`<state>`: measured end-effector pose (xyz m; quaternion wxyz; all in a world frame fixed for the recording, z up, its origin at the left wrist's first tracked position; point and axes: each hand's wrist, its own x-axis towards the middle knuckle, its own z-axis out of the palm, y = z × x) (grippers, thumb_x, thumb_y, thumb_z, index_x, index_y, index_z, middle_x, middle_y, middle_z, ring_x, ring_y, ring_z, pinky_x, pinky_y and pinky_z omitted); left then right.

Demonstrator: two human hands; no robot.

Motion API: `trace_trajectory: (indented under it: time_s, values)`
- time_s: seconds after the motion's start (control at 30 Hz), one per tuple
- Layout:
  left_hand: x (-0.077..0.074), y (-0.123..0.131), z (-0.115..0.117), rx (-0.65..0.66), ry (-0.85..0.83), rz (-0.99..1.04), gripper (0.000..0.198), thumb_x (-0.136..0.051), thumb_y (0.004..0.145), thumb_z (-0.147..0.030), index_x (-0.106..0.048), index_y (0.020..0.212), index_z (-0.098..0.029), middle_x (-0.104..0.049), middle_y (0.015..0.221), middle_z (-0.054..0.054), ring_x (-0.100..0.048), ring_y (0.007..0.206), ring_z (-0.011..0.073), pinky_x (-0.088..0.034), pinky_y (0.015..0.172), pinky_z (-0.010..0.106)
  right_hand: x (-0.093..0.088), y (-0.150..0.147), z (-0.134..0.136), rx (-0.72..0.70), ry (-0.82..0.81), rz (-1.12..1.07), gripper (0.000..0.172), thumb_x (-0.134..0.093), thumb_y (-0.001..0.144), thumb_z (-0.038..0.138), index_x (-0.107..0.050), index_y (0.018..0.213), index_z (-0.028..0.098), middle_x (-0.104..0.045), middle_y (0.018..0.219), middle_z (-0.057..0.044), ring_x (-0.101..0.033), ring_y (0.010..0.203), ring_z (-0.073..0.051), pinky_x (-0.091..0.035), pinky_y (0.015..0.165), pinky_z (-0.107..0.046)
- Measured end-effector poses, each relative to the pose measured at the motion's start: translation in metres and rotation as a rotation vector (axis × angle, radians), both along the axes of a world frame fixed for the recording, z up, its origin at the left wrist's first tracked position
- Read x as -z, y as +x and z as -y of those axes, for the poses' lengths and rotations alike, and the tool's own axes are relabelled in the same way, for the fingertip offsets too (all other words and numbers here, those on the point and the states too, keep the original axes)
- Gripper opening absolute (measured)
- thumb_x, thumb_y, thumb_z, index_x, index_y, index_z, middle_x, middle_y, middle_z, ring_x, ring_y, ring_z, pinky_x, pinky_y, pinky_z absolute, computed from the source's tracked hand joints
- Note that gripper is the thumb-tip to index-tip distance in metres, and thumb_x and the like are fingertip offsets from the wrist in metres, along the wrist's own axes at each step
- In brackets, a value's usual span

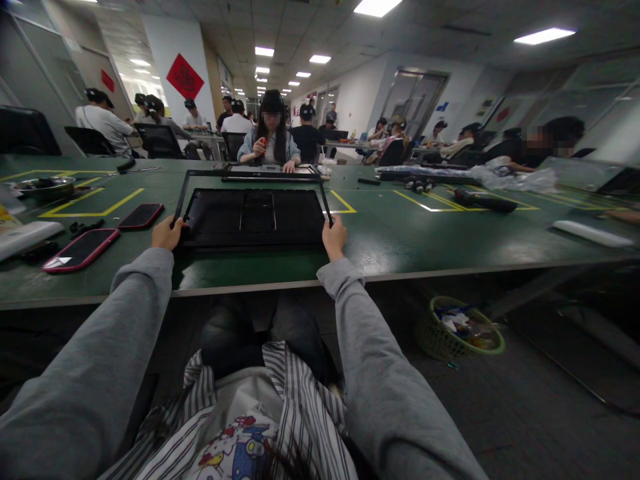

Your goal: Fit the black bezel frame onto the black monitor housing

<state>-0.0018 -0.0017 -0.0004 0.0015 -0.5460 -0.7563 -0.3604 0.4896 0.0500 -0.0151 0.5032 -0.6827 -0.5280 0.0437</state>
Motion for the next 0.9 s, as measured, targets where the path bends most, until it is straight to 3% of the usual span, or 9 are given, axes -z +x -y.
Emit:
trace_trajectory:
  time_s: [0.6,0.9]
  values:
    - [0.0001,-0.0009,-0.0003,0.013,-0.001,0.008,0.039,-0.042,0.095,-0.043,-0.072,0.108,-0.021,-0.073,0.115,0.013,-0.064,0.111,0.031,-0.045,0.095,0.04,0.0015,0.0015,-0.0023,0.0,0.014,-0.006,0.043,-0.048,0.089,0.032,-0.066,0.125,0.017,-0.075,0.108,-0.015,-0.067,0.106,-0.03,-0.047,0.098,-0.049]
    - [-0.0009,0.0009,0.0007,0.01,-0.005,0.003,0.037,-0.042,0.095,-0.041,-0.072,0.106,-0.022,-0.073,0.114,0.011,-0.064,0.11,0.028,-0.045,0.095,0.037,0.002,0.0024,-0.0029,-0.003,-0.003,-0.004,0.045,-0.049,0.088,0.031,-0.065,0.127,0.016,-0.075,0.107,-0.015,-0.066,0.106,-0.03,-0.047,0.098,-0.049]
